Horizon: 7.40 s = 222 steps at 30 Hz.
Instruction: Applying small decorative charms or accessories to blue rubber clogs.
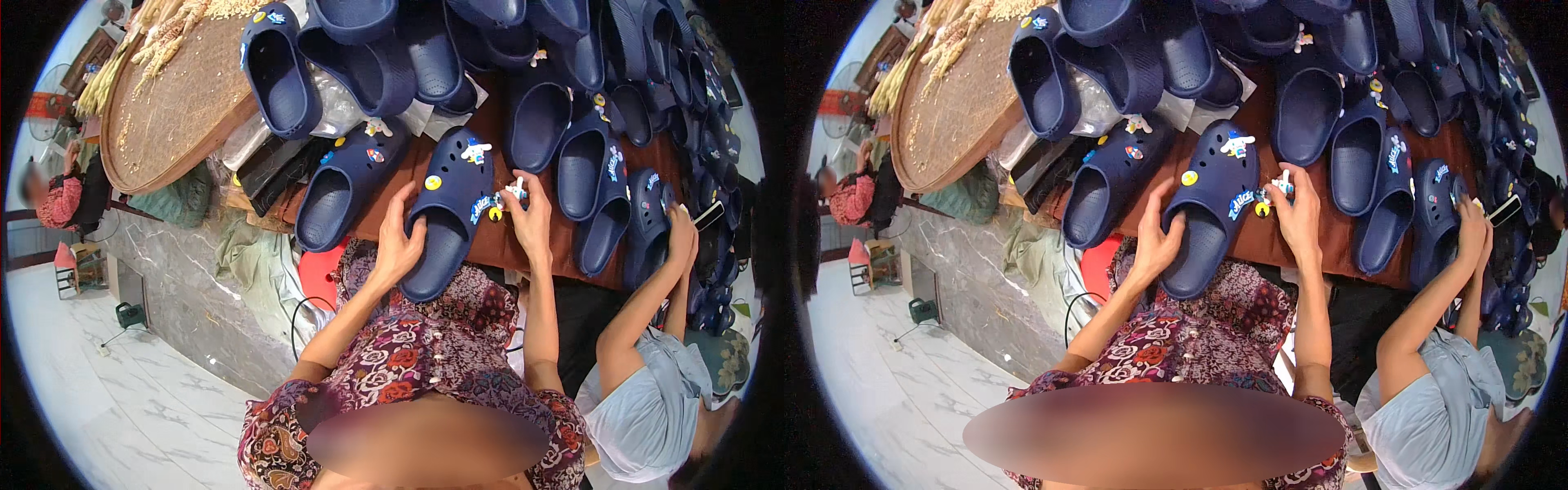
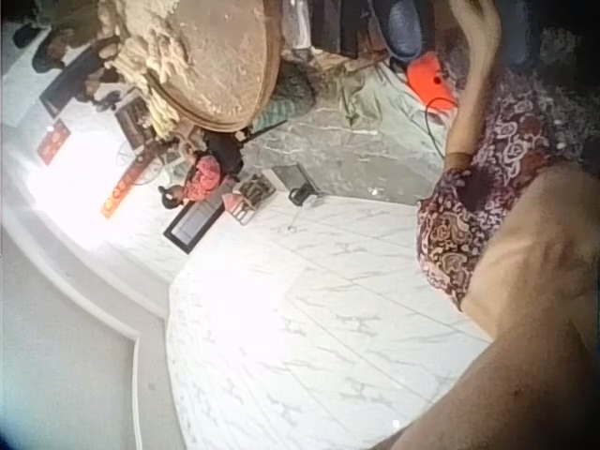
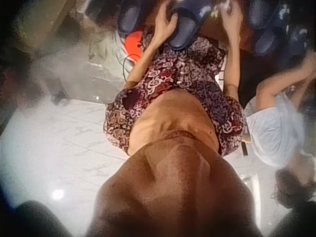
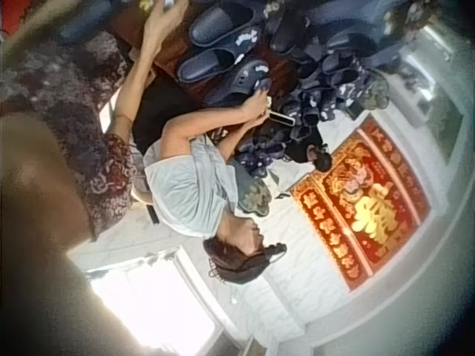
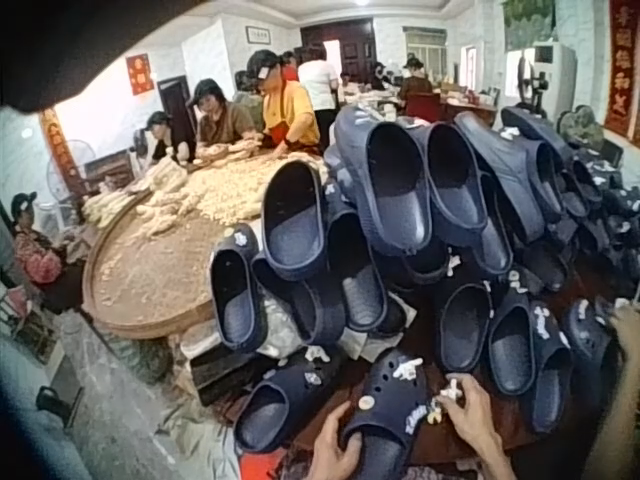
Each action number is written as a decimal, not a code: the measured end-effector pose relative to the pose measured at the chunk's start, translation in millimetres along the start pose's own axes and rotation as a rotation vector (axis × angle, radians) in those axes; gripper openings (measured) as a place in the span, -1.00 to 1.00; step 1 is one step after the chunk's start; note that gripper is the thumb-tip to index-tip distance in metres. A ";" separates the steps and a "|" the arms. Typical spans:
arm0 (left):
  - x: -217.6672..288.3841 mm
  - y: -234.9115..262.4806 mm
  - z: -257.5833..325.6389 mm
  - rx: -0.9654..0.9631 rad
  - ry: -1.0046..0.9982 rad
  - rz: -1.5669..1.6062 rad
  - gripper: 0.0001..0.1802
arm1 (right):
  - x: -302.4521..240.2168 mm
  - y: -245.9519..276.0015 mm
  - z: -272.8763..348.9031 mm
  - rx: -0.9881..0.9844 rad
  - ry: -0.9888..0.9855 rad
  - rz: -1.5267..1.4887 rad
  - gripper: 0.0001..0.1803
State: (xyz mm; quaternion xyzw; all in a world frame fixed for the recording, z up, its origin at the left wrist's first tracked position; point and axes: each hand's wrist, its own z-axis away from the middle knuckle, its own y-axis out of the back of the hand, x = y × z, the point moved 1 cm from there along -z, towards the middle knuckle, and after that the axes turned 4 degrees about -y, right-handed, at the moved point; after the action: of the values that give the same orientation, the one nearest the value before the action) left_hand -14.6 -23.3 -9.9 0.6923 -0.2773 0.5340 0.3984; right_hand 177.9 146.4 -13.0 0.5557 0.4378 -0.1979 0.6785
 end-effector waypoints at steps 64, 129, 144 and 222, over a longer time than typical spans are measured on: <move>85.9 219.8 -202.4 0.600 -0.290 0.148 -0.36 | -11.9 3.9 38.7 0.314 0.239 0.011 -0.84; -7.4 4.9 -31.8 -0.302 -0.109 -0.166 -0.37 | -58.4 18.5 -190.2 0.401 0.075 0.303 -0.24; 8.6 38.4 -3.6 -0.296 -0.101 -0.303 -0.38 | -41.6 -23.3 18.7 0.178 0.229 -0.189 -0.48; 22.5 -177.7 -168.2 -0.349 -0.211 -0.361 -0.36 | -13.1 116.8 -107.2 0.605 0.321 0.166 -0.68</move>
State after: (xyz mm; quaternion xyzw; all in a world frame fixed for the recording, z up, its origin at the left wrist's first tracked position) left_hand 48.3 214.2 -14.8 0.7030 -0.2774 0.3235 0.5694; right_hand 218.9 278.5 65.7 0.7893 0.4138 -0.1727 0.4194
